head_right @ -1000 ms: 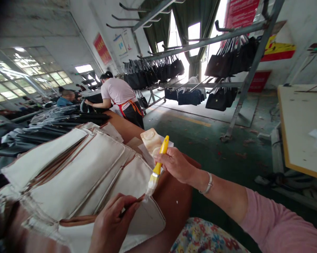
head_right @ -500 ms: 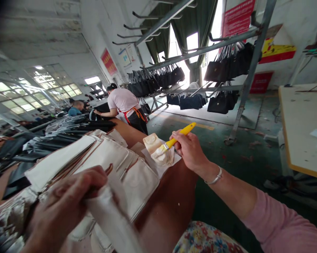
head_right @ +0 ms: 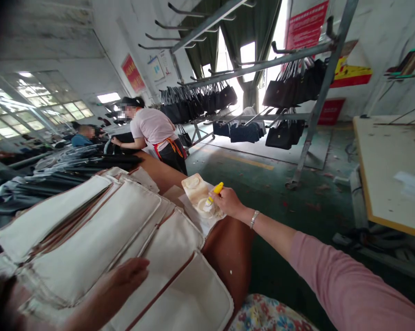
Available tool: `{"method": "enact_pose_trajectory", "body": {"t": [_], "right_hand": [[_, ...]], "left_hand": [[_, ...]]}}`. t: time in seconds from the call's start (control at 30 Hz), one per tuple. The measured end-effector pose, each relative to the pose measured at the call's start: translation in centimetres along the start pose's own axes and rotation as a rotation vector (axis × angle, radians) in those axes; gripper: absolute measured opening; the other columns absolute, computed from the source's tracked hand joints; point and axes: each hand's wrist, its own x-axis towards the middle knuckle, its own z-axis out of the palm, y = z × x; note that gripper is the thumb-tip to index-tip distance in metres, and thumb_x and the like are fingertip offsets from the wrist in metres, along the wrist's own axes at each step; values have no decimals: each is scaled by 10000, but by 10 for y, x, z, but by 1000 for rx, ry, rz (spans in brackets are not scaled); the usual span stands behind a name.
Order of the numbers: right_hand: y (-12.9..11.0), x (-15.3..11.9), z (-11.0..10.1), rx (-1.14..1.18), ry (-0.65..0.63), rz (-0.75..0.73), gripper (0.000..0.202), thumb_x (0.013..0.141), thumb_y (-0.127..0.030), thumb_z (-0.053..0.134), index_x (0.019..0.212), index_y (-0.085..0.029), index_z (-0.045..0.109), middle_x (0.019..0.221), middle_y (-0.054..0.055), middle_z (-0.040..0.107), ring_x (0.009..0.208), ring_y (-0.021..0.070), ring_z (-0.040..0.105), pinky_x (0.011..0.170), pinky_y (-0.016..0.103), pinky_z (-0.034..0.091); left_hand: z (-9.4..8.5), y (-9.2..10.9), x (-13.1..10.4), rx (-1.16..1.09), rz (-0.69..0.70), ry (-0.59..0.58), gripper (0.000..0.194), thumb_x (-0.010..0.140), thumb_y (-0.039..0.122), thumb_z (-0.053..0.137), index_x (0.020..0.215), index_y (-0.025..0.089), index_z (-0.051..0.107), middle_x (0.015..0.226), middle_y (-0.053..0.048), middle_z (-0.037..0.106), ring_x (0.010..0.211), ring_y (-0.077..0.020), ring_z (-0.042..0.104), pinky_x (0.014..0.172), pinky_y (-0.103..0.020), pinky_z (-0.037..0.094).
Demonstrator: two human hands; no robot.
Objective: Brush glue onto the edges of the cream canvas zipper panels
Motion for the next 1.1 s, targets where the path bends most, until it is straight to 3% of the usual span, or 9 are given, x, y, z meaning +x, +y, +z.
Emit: {"method": "enact_pose_trajectory", "body": {"t": [0.07, 0.17, 0.33, 0.47, 0.57, 0.7, 0.87, 1.0, 1.1], "right_hand": [[4, 7, 15, -35, -55, -20, 251, 882, -372, 559, 775, -175, 672, 762, 48, 679, 721, 187, 628, 685, 257, 466], [6, 12, 25, -83, -113, -68, 180, 865, -313, 586, 782, -188, 686, 796, 44, 691, 761, 189, 635, 738, 263, 470], [10, 1, 13, -119, -172, -178, 180, 907, -278, 546, 904, -189, 703, 940, 65, 686, 874, 190, 627, 846, 285, 457], [7, -23, -4, -145, -328, -333, 169, 911, -286, 569, 963, -211, 711, 918, 78, 667, 871, 206, 611, 834, 313, 462], [-6, -41, -16, -95, -311, -383, 188, 935, -286, 543, 1005, -207, 698, 961, 91, 664, 919, 219, 603, 856, 336, 453], [-27, -62, -22, 135, -147, -112, 237, 953, -366, 528, 969, -182, 676, 860, 60, 655, 779, 182, 615, 731, 290, 473], [-45, -90, -11, 432, -104, 309, 381, 914, -521, 549, 867, -154, 641, 603, -7, 561, 473, 118, 474, 450, 228, 352], [-53, -99, 8, 431, -176, 251, 386, 910, -506, 553, 760, -157, 624, 579, -2, 549, 524, 129, 498, 502, 237, 370], [-58, -95, 16, 401, -149, 217, 390, 890, -510, 581, 705, -166, 593, 574, 2, 550, 552, 144, 515, 544, 253, 390]], "left_hand": [[36, 16, 4, 78, 10, -98, 318, 899, 389, 446, 1067, 211, 649, 1055, -56, 704, 970, -185, 650, 864, -272, 469], [77, 41, 9, 217, -62, -102, 284, 935, 313, 379, 1022, 191, 621, 1049, -91, 678, 996, -220, 628, 856, -320, 438], [111, 60, 11, 263, -146, -85, 211, 931, 327, 426, 971, 177, 569, 998, -116, 670, 968, -274, 614, 779, -349, 407], [117, 61, 9, 223, -167, -91, 196, 932, 350, 422, 954, 190, 533, 997, -99, 663, 966, -249, 610, 745, -317, 395], [120, 63, 6, 183, -179, -86, 186, 914, 362, 439, 934, 201, 532, 1009, -78, 646, 958, -227, 605, 723, -299, 394], [123, 69, -1, 151, -210, -42, 160, 881, 325, 473, 881, 192, 561, 1037, -100, 638, 990, -239, 589, 724, -300, 387], [116, 73, -11, -5, -202, -65, 206, 885, 338, 461, 937, 216, 618, 849, -24, 706, 790, -177, 648, 644, -254, 399], [107, 73, -20, -386, -132, -103, 279, 844, 340, 522, 1020, 194, 682, 907, -25, 751, 840, -181, 682, 716, -240, 463], [101, 76, -28, -506, -133, -80, 319, 823, 356, 558, 1040, 171, 702, 922, -42, 759, 847, -200, 686, 740, -258, 484]]}}
